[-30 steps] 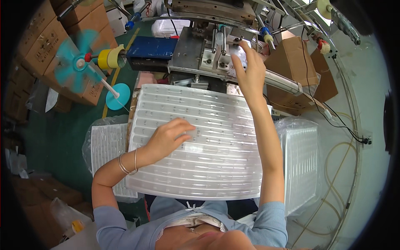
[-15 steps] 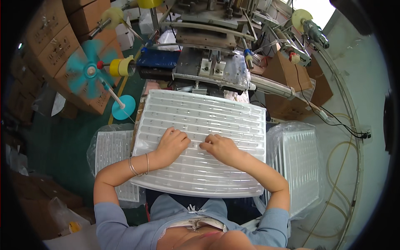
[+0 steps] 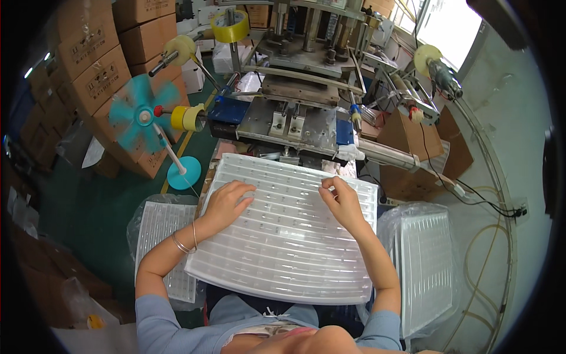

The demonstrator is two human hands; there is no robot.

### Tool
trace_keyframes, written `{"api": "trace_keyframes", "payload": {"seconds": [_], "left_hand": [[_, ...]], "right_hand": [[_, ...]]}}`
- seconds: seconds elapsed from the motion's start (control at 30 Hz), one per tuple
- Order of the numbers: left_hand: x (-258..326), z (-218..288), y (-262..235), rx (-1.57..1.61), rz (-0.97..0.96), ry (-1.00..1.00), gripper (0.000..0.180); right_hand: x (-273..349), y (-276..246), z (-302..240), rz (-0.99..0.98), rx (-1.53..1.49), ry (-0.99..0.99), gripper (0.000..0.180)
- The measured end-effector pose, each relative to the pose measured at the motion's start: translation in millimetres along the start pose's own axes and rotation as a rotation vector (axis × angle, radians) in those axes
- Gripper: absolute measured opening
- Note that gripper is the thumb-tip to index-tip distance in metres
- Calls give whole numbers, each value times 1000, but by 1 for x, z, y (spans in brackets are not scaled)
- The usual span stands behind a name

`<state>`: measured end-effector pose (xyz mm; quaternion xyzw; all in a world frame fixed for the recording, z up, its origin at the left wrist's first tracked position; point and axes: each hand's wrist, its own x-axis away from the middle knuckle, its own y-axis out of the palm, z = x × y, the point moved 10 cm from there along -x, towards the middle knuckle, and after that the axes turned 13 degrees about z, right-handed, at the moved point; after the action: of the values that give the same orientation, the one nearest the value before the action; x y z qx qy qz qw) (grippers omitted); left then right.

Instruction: The person repeatedly picks up small transparent plastic components and inserts them into a larger ribbed plastic tray. They then place the assembled tray into a machine and retrieve it, repeating this cycle continuously. The person stacks the finished trays on the table.

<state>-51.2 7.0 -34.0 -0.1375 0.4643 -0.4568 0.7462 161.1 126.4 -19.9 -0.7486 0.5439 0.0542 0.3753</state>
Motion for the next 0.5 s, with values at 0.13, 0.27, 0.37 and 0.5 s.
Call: {"api": "trace_keyframes", "payload": {"seconds": [0.13,0.27,0.37,0.5], "left_hand": [[-20,-9,-3,-55,108,46,29],[-67,8,-1,-115,298,101,31],[-116,31,9,-223,466,174,31],[-182,26,48,-376,485,248,32]], "right_hand": [[-11,-11,-6,70,-121,-7,18],[-23,-17,6,74,-207,80,26],[-36,-23,22,156,-249,118,29],[-67,-32,18,304,-123,41,27]]}}
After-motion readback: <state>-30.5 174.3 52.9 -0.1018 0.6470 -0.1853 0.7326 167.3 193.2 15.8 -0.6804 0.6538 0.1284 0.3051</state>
